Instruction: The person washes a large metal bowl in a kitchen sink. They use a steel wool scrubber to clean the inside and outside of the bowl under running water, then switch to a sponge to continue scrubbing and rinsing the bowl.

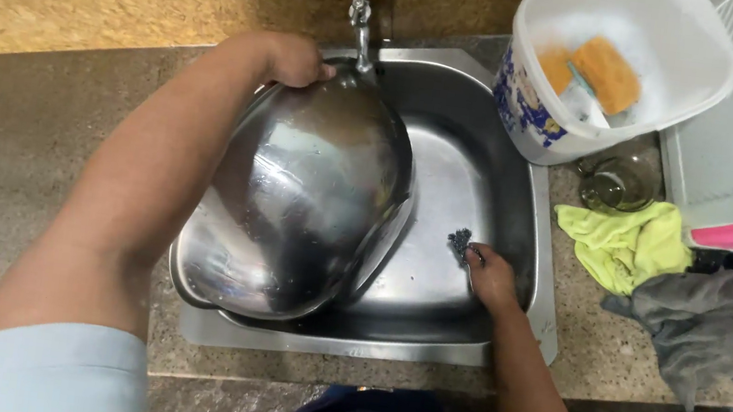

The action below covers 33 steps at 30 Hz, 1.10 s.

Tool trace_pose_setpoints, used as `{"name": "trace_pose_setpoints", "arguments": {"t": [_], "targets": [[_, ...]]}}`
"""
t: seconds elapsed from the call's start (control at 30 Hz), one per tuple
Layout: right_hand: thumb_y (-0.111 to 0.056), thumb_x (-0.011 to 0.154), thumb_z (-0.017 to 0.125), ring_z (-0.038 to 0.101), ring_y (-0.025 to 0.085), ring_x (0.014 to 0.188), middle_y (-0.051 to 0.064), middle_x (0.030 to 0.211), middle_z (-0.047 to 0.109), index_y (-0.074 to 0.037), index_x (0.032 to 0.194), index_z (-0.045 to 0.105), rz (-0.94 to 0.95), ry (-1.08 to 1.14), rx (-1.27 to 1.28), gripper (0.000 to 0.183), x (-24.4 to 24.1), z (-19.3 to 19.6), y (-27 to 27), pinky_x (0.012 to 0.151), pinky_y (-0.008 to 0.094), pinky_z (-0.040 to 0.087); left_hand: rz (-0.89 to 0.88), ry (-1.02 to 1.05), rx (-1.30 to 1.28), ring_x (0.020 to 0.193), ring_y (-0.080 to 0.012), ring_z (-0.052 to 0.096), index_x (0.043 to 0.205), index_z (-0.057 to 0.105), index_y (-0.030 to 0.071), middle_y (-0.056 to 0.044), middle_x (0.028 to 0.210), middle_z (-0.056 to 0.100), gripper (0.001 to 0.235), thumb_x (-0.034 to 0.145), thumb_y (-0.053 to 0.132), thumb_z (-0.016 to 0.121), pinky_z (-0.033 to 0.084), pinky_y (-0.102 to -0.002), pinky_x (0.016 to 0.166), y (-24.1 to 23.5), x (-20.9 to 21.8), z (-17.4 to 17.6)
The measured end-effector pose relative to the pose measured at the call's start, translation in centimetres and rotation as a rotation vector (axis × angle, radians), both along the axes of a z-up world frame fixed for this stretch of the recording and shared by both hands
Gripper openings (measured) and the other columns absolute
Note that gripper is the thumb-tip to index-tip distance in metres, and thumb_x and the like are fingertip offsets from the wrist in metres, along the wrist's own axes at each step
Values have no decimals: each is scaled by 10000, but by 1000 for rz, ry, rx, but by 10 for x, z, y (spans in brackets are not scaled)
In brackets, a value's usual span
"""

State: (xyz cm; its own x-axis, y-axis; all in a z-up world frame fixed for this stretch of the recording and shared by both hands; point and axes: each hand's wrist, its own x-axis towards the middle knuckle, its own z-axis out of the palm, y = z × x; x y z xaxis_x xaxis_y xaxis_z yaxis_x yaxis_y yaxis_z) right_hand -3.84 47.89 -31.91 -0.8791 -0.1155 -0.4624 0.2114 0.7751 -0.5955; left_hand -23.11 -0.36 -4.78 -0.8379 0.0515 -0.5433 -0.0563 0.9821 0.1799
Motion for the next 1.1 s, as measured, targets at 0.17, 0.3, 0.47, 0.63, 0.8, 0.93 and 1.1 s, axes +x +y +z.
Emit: {"name": "trace_pose_setpoints", "arguments": {"t": [0.17, 0.3, 0.47, 0.63, 0.8, 0.93, 1.1], "targets": [[-475, 1012, 527, 661, 436, 1183, 219, 1175, 754, -198, 1317, 722, 56, 13, 27, 456, -5, -27, 3, 1023, 539, 524, -51, -24, -10, 1207, -485, 631, 1204, 717, -84, -313, 1219, 693, 562, 1041, 415, 518, 477, -591, 1050, 10, 2, 27], [-497, 1007, 512, 673, 429, 1179, 218, 1162, 763, -210, 1312, 724, 93, -1, 65, 470, -9, -20, 4, 1019, 532, 529, -8, -3, -87, 1246, -495, 603, 1254, 681, -134, -350, 1277, 660, 548, 1031, 317, 463, 473, -586, 1069, -13, 4, 34], [-448, 1015, 526, 654, 480, 1176, 284, 1169, 738, -111, 1302, 726, 46, -18, -10, 486, -2, -27, 3, 1027, 552, 516, 93, -20, -189, 1237, -464, 625, 1203, 725, -124, -333, 1238, 691, 507, 970, 260, 491, 470, -560, 1074, -30, 71, 81], [-431, 966, 582, 639, 355, 1245, 148, 1307, 704, -189, 1312, 705, 12, 33, 0, 440, -9, -15, -8, 1064, 378, 471, 489, -1, -204, 774, -391, 651, 1104, 688, -101, -301, 1076, 679, 662, 1139, 502, 415, 547, -494, 673, -29, 101, 169], [-444, 986, 527, 602, 376, 1289, 128, 1388, 655, -228, 1379, 649, 8, -147, 93, 465, -2, 41, -19, 1061, 433, 472, 322, -29, -376, 1052, -460, 667, 1198, 705, -47, -297, 1192, 695, 605, 1132, 480, 415, 493, -555, 912, 1, 143, 275], [-436, 1002, 396, 581, 414, 1303, 140, 1446, 602, -215, 1336, 643, 100, -331, 253, 470, 3, 87, -32, 1027, 544, 489, 323, -44, -368, 741, -411, 685, 940, 770, -23, -236, 777, 755, 530, 1124, 396, 502, 471, -493, 823, 54, 171, 335], [-458, 1064, 406, 585, 350, 1328, 95, 1466, 603, -213, 1376, 623, 210, -451, 368, 453, 6, 93, -40, 1002, 510, 518, -11, -230, -426, 736, -316, 691, 865, 706, 31, -153, 778, 760, 553, 1065, 496, 484, 530, -415, 853, 125, 175, 350]]}}
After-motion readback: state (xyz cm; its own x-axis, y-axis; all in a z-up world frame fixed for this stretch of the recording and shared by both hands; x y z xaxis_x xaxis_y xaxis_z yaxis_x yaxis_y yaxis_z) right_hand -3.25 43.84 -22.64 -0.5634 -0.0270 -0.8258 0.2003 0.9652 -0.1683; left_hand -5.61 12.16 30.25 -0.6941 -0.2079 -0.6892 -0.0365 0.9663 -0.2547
